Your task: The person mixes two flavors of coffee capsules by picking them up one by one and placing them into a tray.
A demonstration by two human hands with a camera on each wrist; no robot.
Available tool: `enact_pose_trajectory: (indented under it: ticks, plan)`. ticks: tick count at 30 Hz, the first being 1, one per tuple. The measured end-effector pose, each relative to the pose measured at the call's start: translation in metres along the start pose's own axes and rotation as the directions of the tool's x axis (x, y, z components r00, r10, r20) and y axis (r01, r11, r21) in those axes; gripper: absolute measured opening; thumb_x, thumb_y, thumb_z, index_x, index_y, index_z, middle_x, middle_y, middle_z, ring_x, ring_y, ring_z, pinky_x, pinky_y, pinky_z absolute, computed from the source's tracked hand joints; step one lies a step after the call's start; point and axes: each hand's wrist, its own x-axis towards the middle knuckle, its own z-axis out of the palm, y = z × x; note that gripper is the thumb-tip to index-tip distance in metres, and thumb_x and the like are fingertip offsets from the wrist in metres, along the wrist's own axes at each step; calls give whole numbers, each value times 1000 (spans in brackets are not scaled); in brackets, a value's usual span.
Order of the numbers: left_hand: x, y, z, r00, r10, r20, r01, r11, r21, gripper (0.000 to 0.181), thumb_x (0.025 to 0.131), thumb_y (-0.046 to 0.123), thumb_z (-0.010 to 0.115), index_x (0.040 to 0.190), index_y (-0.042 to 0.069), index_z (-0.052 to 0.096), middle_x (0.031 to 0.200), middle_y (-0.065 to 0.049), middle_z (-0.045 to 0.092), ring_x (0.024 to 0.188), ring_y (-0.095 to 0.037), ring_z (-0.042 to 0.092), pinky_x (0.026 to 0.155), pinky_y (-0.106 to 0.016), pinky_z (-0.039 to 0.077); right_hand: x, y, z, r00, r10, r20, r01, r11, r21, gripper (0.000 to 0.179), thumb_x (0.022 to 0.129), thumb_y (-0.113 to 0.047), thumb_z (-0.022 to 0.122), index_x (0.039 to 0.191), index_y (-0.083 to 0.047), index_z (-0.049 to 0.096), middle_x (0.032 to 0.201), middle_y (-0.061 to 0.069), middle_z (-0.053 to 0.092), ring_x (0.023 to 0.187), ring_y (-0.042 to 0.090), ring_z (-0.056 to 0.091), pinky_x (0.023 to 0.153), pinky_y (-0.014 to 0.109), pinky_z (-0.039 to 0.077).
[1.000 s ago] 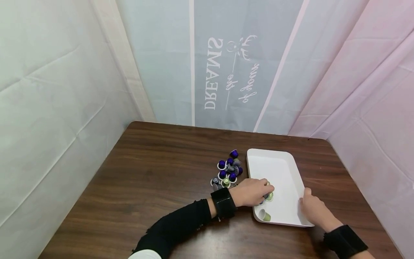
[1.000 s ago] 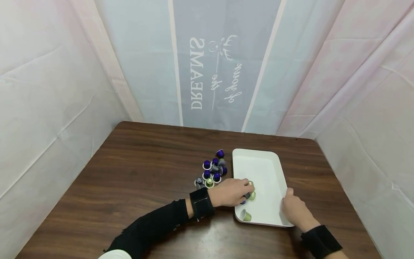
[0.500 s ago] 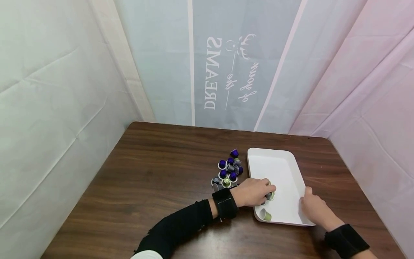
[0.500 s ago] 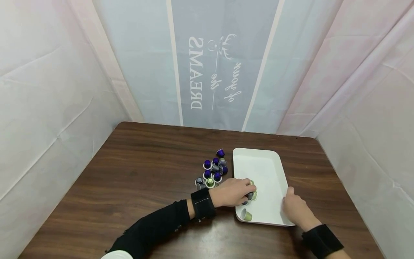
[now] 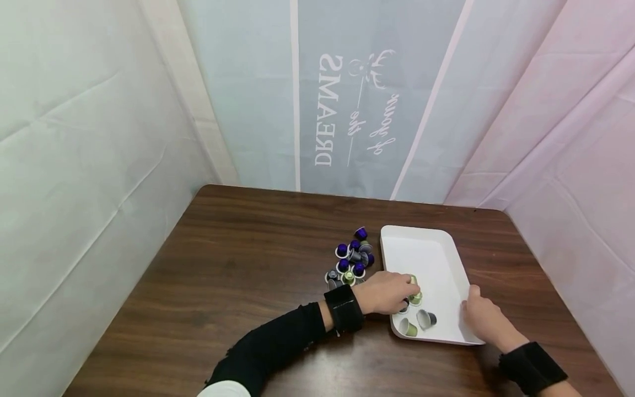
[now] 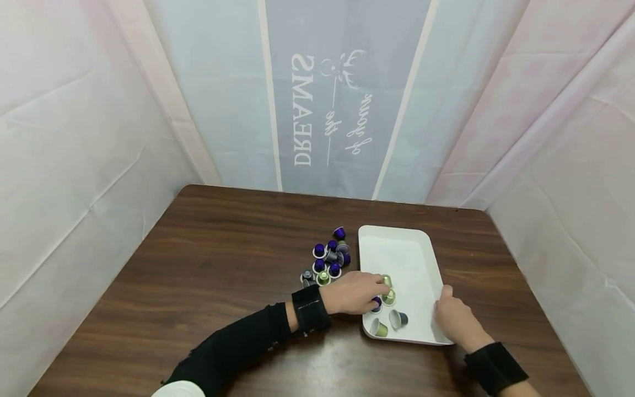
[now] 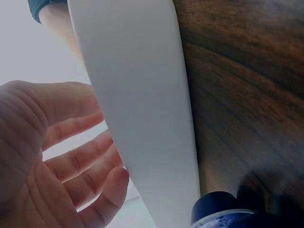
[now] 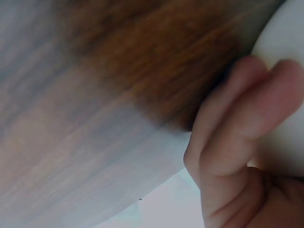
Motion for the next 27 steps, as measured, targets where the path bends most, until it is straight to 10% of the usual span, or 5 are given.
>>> enact_pose_trajectory:
  ticks: [12, 20, 27]
  plan:
    - [-31, -68, -37, 986, -77, -146, 73, 997, -35, 9, 93, 24, 58, 96, 17, 63, 91, 5, 55, 77, -5, 51, 60, -16, 41, 2, 2, 0, 1000, -25, -19, 24, 1000, -5, 40, 99, -9, 37, 115, 22, 17, 77, 25, 54, 68, 28, 56, 58, 38, 45]
    - [-48, -121, -38, 943, -331, 27, 332, 942, -41, 27, 96, 26, 55, 118, 12, 62, 107, -3, 57, 89, -14, 55, 69, -26, 46, 2, 5, -1, 1000, -18, -7, 18, 1000, 3, 40, 100, -11, 36, 114, 21, 17, 77, 24, 54, 68, 28, 55, 58, 38, 44]
    - [-49, -131, -11, 911, -400, 105, 408, 910, -77, 44, 95, 33, 56, 135, 15, 52, 125, -7, 55, 105, -19, 56, 80, -31, 48, 3, 5, 1, 1000, -18, -4, 18, 1000, -1, 40, 100, -9, 34, 116, 22, 15, 76, 23, 54, 68, 27, 56, 59, 38, 45]
